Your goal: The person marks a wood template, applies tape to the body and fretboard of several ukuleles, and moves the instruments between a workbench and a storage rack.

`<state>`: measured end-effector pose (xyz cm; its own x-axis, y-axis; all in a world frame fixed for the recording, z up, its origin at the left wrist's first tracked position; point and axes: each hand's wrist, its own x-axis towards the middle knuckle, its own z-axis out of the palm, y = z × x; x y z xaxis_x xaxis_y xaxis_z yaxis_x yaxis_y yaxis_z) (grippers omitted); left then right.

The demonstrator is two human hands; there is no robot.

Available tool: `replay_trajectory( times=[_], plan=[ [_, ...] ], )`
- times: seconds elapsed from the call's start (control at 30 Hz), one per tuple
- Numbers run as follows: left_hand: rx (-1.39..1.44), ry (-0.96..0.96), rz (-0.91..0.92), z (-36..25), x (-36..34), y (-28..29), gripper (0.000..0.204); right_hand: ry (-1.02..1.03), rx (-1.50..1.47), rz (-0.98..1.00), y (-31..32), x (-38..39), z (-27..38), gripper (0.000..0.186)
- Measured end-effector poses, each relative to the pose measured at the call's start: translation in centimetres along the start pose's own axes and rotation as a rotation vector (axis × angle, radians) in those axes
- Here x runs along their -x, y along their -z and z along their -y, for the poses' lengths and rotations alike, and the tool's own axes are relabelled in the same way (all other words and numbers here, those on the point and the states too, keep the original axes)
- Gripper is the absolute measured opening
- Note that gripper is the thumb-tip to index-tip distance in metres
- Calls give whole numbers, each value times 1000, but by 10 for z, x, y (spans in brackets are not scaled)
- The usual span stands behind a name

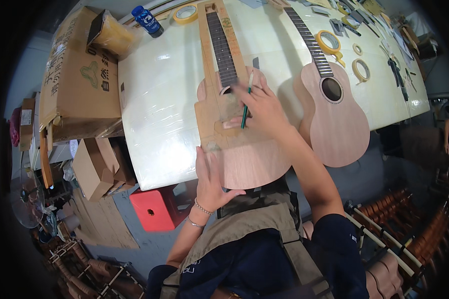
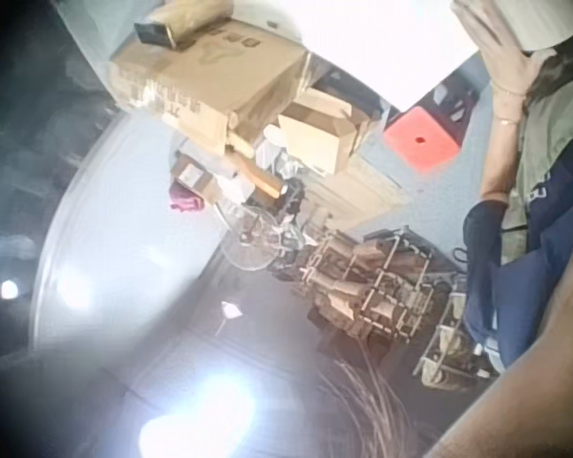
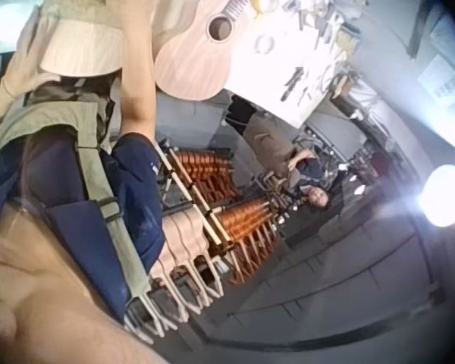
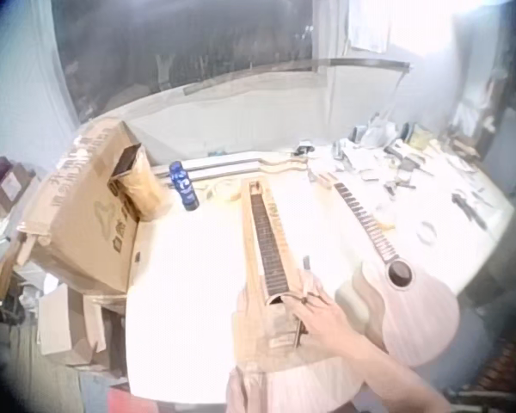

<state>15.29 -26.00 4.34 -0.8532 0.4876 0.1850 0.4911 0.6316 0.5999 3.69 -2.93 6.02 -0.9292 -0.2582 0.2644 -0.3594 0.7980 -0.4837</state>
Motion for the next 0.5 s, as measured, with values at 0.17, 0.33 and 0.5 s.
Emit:
replay_trajectory(
  times=[0.17, 0.33, 0.5],
  plan=[
    [14, -36, -35, -4, -7, 1, 116, -16, -144, 98, 7, 3, -20, 62],
    [-5, -56, -77, -2, -8, 0, 108, 46, -166, 170, 22, 35, -3, 62],
    [-44, -68, -29, -5, -4, -1, 96, 49, -24, -73, 29, 66, 12, 53]
  ],
)
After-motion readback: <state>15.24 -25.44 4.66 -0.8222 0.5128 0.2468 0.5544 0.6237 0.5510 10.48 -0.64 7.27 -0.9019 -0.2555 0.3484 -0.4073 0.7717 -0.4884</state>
